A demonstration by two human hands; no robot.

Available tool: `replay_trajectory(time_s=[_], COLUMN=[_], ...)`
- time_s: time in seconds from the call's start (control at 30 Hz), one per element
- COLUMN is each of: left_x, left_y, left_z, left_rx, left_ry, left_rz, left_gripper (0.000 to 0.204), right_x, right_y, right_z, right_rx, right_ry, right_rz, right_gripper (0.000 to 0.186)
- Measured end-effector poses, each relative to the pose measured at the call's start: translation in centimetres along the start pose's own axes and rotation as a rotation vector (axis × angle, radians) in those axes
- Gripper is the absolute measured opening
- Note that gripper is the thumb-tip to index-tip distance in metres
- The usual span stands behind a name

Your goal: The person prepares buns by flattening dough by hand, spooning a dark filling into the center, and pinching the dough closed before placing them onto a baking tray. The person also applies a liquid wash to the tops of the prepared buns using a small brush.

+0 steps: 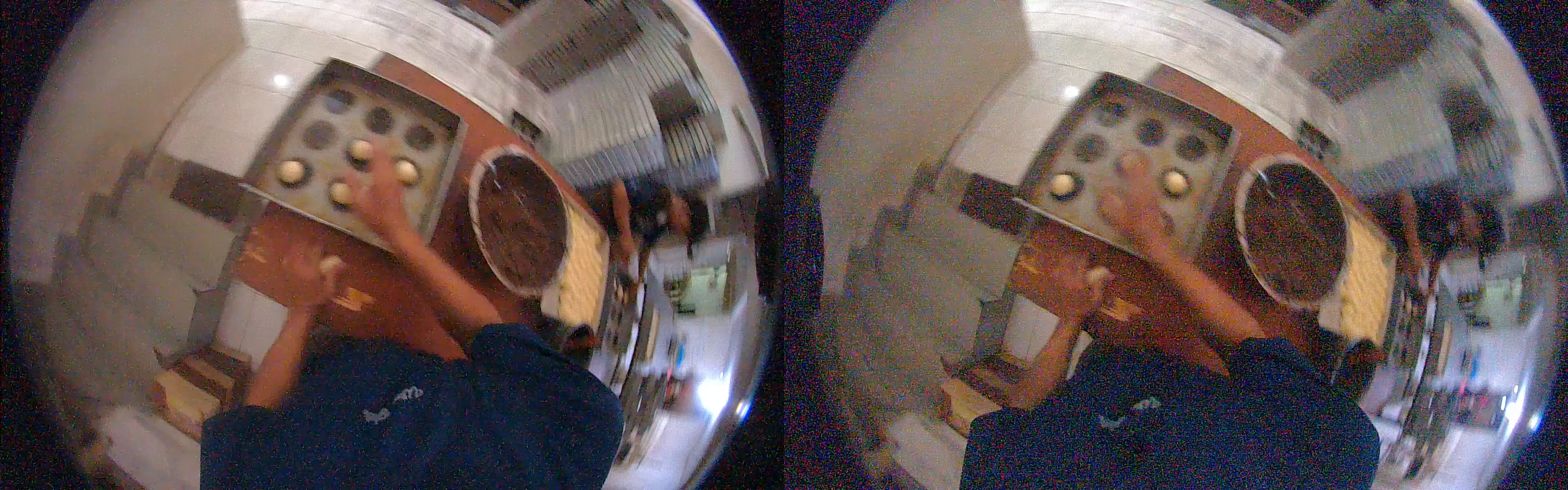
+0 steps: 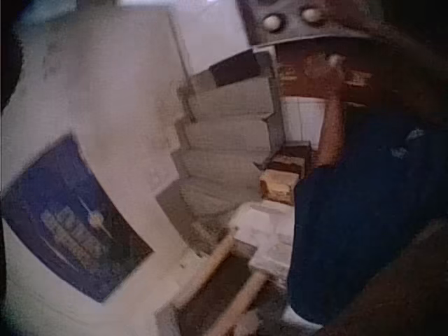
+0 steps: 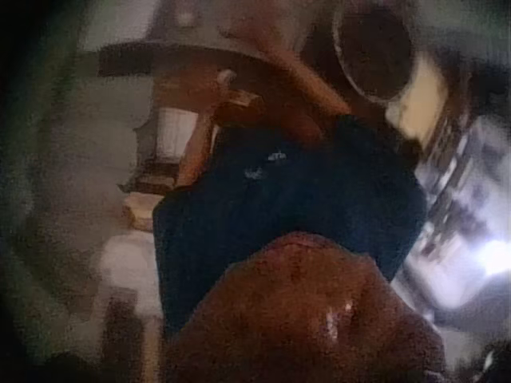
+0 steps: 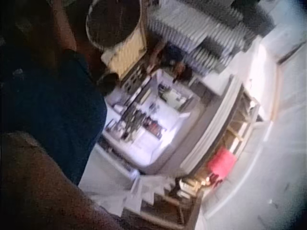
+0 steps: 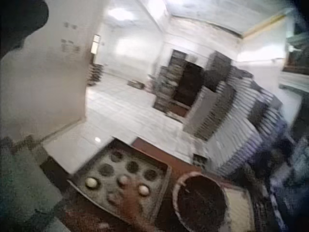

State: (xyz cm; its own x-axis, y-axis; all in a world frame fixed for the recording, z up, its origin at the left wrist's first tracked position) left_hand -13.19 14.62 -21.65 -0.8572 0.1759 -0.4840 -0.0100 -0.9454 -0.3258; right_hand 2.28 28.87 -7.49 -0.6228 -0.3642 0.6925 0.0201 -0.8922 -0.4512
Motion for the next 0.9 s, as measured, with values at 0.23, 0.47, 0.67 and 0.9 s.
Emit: replay_trajectory(time_s=[0.23, 0.47, 0.67, 0.9], left_x=[2.3, -12.1, -26.5, -23.2], left_y=[-0.9, 2.8, -1.7, -0.3], left_z=[5.8, 6.2, -6.7, -11.5], left_rx=[-0.165, 0.246, 0.687, 0.456], left_ry=[-0.013, 0.534, 0.195, 0.103], left_rz=[-0.208, -0.332, -0.634, -0.757], left_gripper=[0.027, 0.039, 0.083, 0.099], right_x=[6.8, -11.3, -19.9, -17.5], right_y=[11.0, 9.5, 8.5, 8.5], right_z=[8.9, 30.7, 29.9, 31.0], right_rx=[0.536, 0.524, 0.738, 0.787], right_ry=[-0.008, 0.851, 0.88, 0.81], right_rz=[0.354, -0.513, -0.257, -0.187], right_gripper=[0.012, 0.033, 0.025, 0.019])
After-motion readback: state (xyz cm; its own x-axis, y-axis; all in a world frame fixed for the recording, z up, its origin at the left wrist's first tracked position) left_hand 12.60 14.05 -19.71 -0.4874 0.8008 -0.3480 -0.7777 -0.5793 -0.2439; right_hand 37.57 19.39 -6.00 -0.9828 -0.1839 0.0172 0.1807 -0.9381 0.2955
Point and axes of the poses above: each hand's wrist, its own y-axis away from the middle knuckle, its own z-axis out of the back of the hand, x = y × z, the point moved 5 cm from there along -y, towards the middle knuckle, and after that the axes turned 2 degrees about -z, right-handed, at the moved point
